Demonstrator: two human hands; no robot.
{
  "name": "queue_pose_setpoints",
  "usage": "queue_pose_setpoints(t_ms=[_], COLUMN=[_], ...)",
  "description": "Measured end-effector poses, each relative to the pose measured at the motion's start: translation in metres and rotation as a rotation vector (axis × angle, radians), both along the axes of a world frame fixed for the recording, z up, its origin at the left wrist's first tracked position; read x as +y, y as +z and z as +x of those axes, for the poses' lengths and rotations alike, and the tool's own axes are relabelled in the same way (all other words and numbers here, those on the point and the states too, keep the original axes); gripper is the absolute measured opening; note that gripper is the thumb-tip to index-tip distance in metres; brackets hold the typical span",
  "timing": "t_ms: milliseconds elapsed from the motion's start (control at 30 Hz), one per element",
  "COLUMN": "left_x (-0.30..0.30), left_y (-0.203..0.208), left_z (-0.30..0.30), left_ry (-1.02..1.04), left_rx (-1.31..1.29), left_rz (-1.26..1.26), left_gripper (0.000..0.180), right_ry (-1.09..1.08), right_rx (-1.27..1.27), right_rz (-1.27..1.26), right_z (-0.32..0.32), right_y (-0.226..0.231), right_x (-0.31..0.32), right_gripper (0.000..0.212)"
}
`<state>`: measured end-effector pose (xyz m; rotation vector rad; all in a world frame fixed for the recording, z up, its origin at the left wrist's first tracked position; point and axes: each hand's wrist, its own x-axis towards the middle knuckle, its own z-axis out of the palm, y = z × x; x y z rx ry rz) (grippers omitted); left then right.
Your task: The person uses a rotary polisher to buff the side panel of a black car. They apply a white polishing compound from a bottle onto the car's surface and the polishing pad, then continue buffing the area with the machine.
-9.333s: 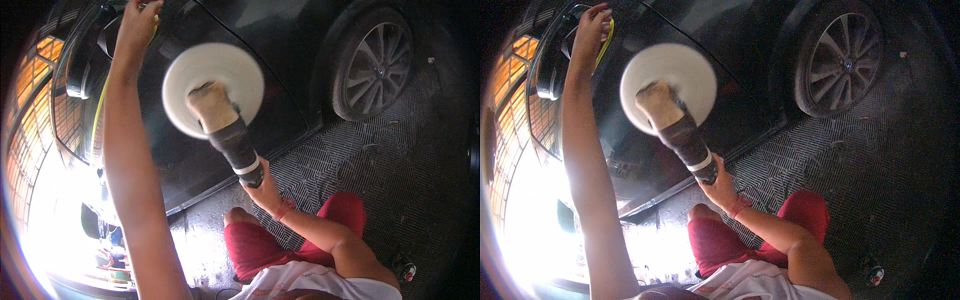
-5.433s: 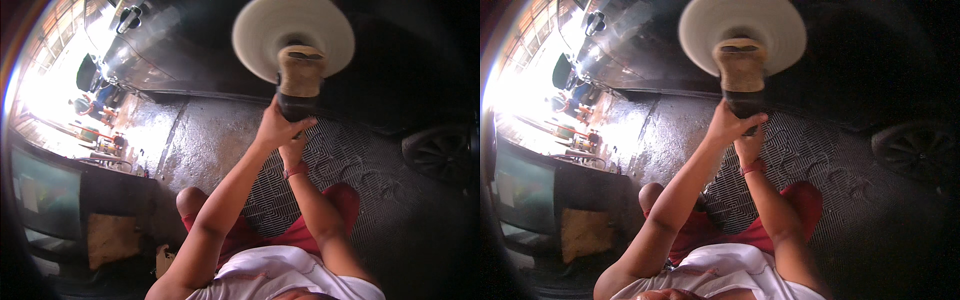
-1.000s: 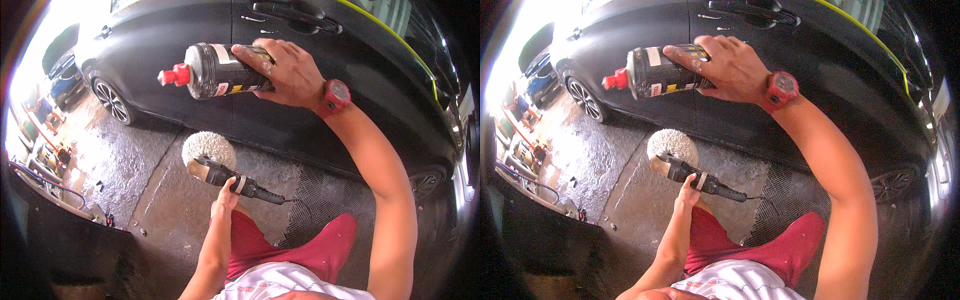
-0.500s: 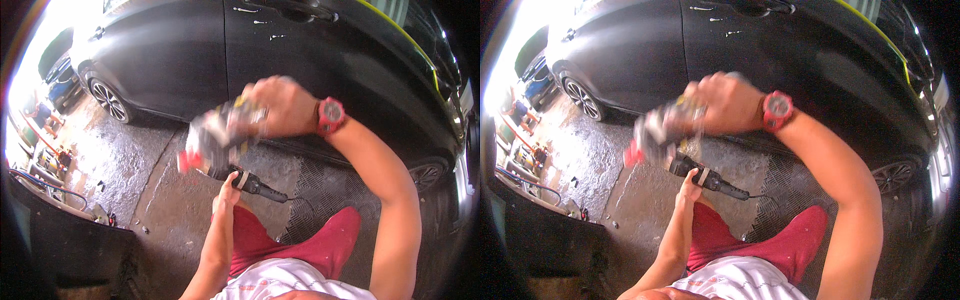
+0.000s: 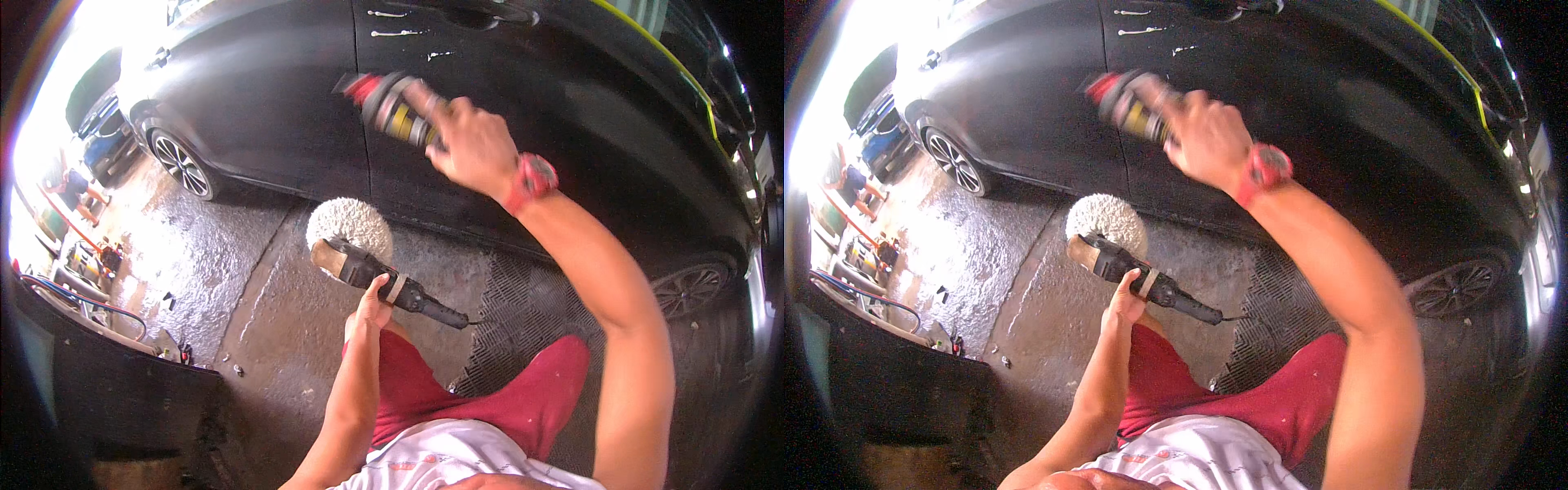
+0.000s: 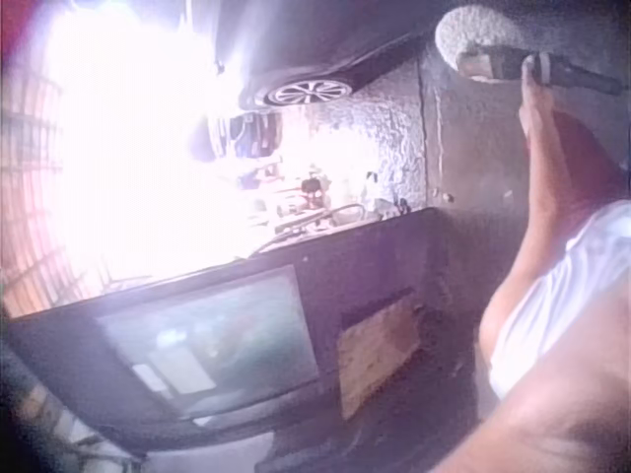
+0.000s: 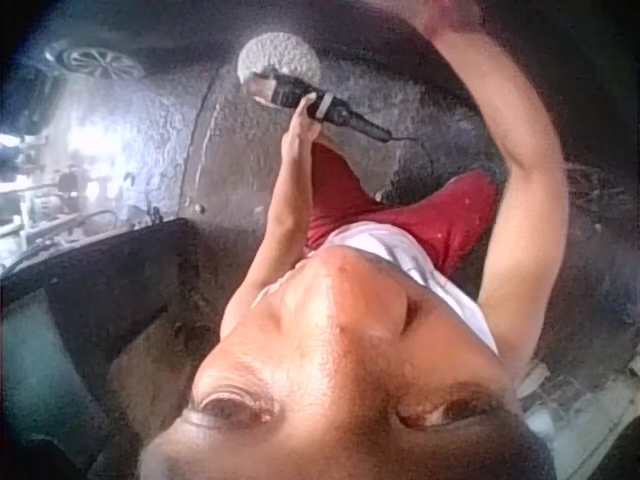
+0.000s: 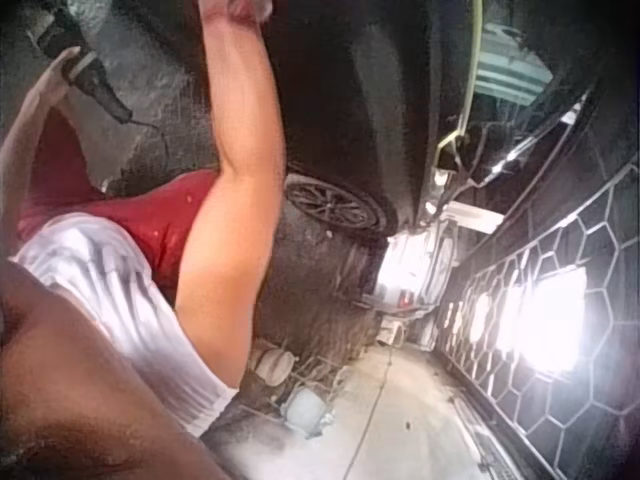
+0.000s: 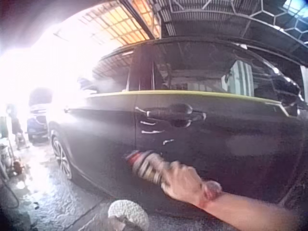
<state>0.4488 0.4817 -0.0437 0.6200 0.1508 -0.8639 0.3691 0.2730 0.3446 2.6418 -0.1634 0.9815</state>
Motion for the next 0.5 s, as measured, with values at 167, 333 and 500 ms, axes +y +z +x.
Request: queue_pose_setpoints(t_ms=[167,333,500], left_x=[0.014,0.003,0.009], left_y=[-0.001,-0.025,0.005], left_z=[0.007,0.013,-0.011], left_ry=[-0.019,0.032,-0.047], left_rx=[-0.051,-0.063,-0.028], left_rz=[-0.033,-0.057,0.02], left_gripper=[0.047,0.04,0.038], right_ry=[0.283,0.479,-0.12], right_rx=[0.08,0.049,0.02], right_rz=[-0.132,-0.218,0.101], right_z=[-0.036,-0.095,-0.129], right_y=[-0.016,-0.03,-0.001], right_x=[0.006,-0.012,-0.064], right_gripper=[0.092,0.085,0.094])
